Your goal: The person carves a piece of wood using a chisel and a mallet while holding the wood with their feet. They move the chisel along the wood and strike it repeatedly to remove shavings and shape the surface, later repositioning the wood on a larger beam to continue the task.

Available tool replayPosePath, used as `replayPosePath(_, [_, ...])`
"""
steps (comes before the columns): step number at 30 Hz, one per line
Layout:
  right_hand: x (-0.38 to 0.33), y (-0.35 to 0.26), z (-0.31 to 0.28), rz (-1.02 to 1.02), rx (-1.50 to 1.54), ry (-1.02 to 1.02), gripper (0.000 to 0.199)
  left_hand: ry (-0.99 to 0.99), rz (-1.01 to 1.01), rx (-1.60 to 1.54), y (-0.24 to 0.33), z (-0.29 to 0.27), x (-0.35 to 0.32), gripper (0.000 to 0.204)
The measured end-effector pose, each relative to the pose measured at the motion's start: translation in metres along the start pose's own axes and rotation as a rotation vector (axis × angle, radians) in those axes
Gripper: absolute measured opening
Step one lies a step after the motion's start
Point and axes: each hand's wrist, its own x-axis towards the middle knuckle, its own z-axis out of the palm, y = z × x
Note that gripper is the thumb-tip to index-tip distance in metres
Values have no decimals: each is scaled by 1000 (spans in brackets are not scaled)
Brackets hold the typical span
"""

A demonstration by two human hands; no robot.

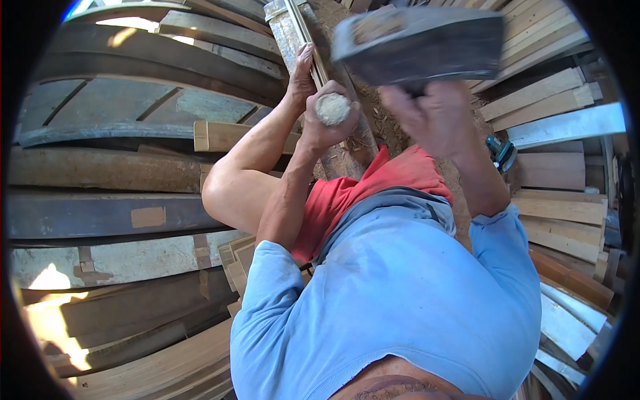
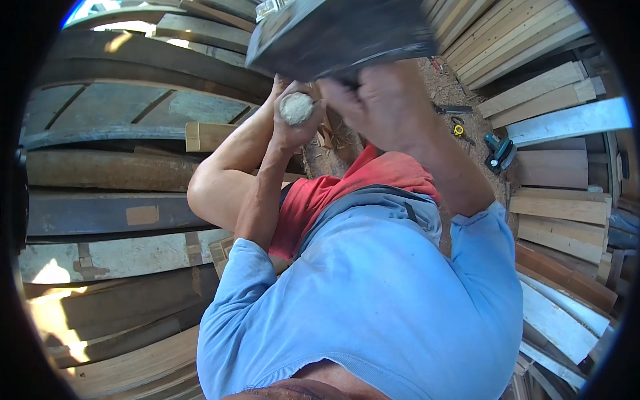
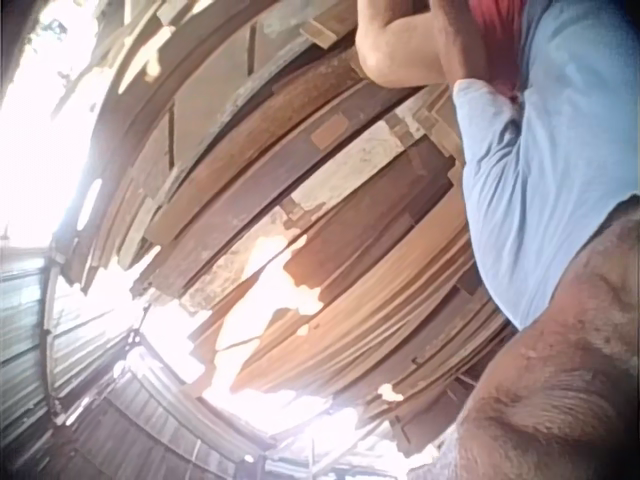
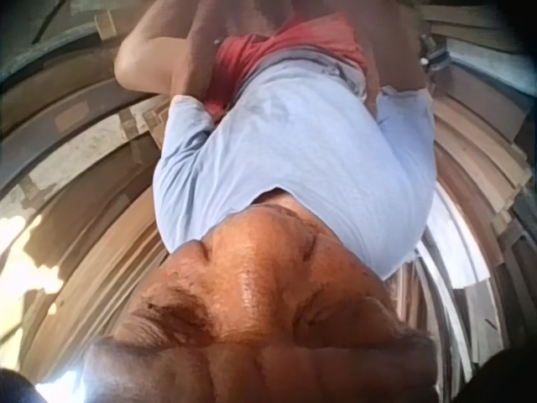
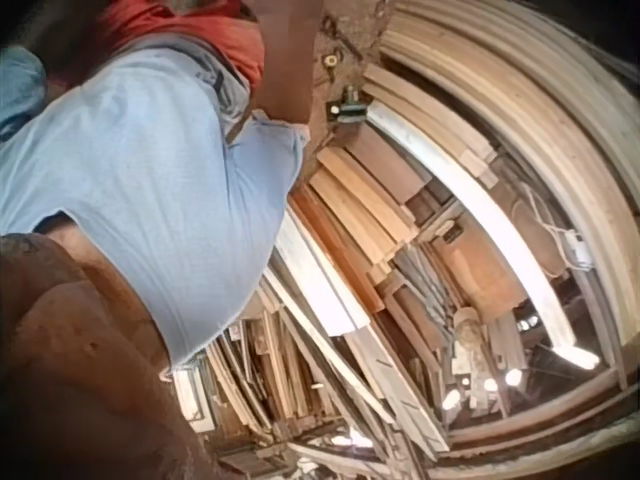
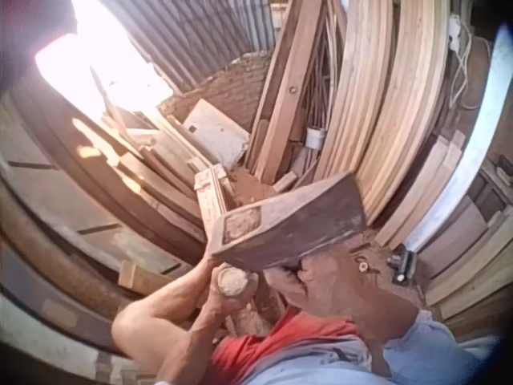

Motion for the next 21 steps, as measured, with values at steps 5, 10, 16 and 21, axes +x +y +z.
replayPosePath(5, [-10,34,43,117,-338,-513,25,-111,-47,-149,-19,14,-20,39])
replayPosePath(10, [-35,41,38,162,-57,-428,32,-49,235,308,-18,30,-15,36])
replayPosePath(16, [-12,34,-15,208,167,-52,31,-19,-246,-216,8,22,39,23])
replayPosePath(21, [-21,32,-40,229,334,107,22,-42,-189,-126,-12,22,39,21])
